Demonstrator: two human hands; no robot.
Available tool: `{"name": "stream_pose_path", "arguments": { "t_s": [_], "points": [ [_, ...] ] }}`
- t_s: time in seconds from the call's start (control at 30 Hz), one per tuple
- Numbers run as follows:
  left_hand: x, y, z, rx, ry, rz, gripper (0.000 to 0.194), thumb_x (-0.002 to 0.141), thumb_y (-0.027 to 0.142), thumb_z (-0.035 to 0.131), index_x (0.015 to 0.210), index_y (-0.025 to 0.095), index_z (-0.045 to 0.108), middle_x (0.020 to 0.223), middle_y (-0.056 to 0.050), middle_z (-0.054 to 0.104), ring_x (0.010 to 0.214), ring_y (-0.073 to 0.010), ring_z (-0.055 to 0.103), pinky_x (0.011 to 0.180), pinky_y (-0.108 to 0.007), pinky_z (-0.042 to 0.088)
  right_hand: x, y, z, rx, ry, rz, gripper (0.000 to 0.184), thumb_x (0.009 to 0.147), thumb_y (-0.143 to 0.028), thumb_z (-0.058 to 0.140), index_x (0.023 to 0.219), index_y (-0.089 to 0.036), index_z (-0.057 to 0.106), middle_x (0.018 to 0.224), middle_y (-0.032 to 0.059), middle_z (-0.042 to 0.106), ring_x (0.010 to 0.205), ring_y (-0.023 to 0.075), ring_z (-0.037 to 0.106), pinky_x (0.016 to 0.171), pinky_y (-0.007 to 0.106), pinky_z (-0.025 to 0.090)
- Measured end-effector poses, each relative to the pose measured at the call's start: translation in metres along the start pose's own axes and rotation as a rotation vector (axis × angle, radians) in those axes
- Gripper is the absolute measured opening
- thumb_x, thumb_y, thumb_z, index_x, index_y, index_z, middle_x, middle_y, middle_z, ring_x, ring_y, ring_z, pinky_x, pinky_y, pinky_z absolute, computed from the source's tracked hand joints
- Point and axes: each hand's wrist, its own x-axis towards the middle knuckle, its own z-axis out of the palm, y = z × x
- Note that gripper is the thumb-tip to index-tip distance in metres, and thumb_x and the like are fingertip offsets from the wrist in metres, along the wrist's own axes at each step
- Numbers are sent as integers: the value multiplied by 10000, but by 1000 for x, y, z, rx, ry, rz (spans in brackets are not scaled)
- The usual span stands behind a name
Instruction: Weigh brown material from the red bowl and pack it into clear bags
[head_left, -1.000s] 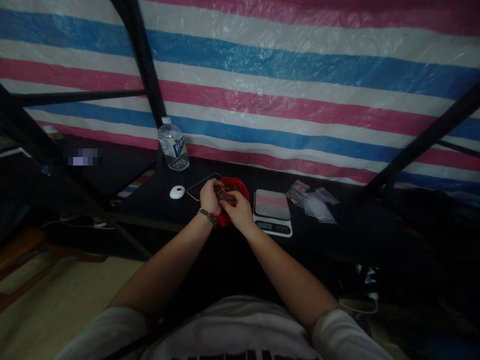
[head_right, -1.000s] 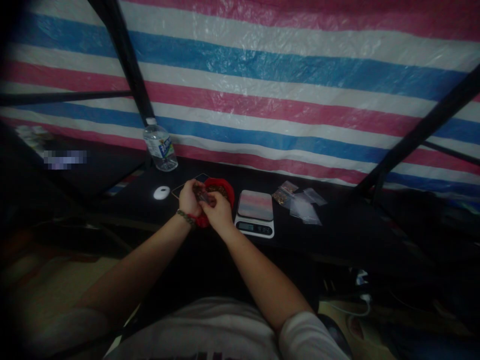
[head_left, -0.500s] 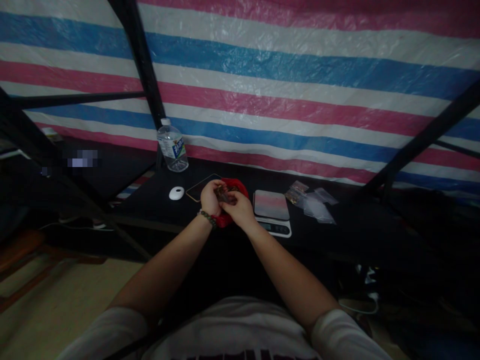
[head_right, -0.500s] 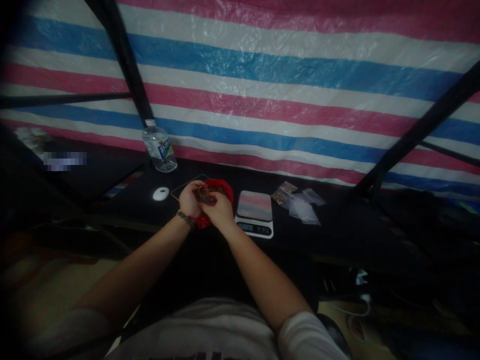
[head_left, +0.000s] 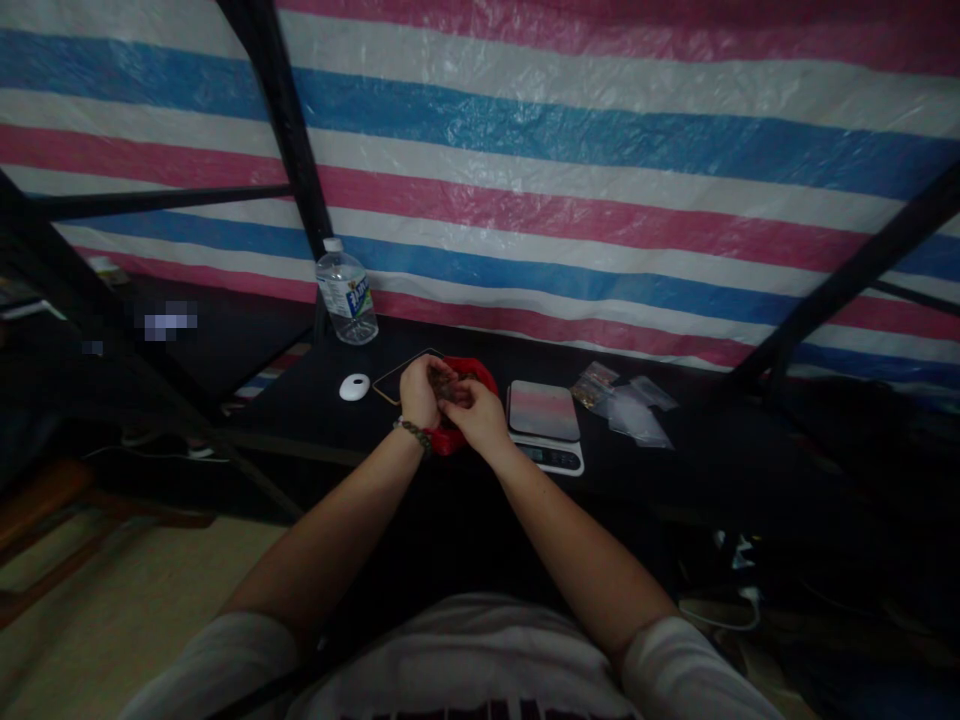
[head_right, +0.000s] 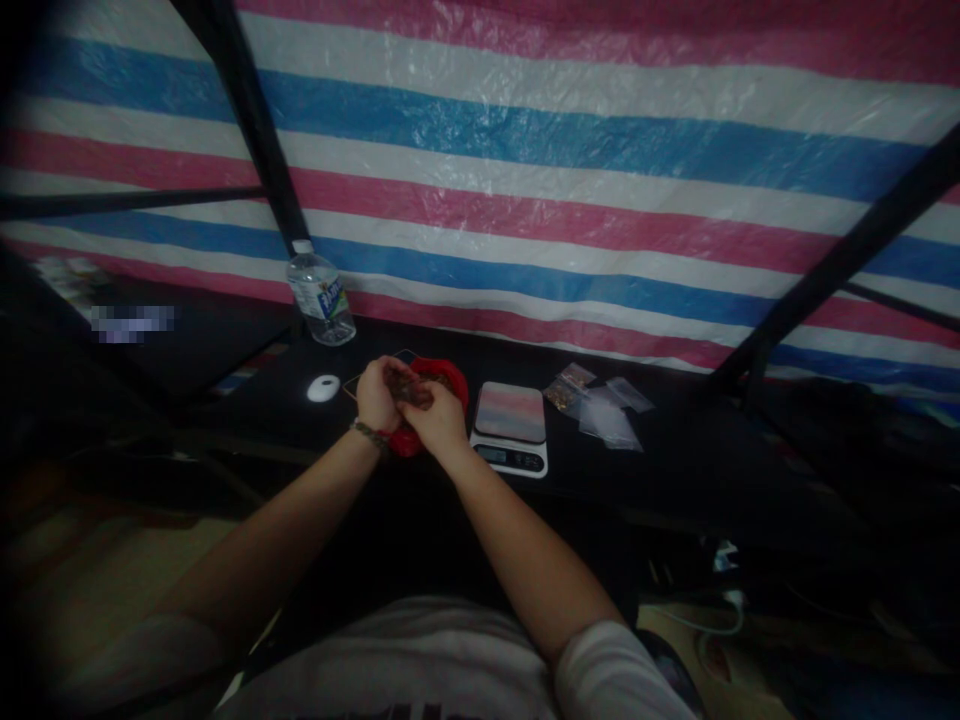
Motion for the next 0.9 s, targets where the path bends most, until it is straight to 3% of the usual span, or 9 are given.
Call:
{"name": "stream_pose_path", "arguments": {
  "t_s": [0.23,0.47,0.7,0.9],
  "points": [
    [3,6,2,1,-116,-8,312,808,388,478,624,163,590,571,-22,611,519,-133,583,519,-239,466,3,-3,-4,33,-51,11,333,687,-254,719,1006,-182,655,947,48,718,852,184,684,819,311,532],
    [9,1,7,71,-61,-22,332,812,395,491,584,167,567,529,-2,576,463,-110,532,494,-227,438,6,2,-3,147,-46,-1,315,686,-184,690,996,-166,636,1001,60,701,872,175,683,828,301,533],
    [13,-3,9,-36,-213,-94,419,857,482,403,649,171,591,593,-28,612,538,-135,587,540,-247,471,11,2,-9,48,-65,-3,283,669,-193,712,936,-168,623,940,45,705,847,170,677,808,300,528],
    [14,1,7,17,-368,-187,505,865,596,377,799,161,625,742,-73,679,693,-188,656,625,-292,513,11,-2,-14,5,-40,19,274,680,-212,709,937,-160,630,930,52,703,828,170,670,793,302,527]
  ]
}}
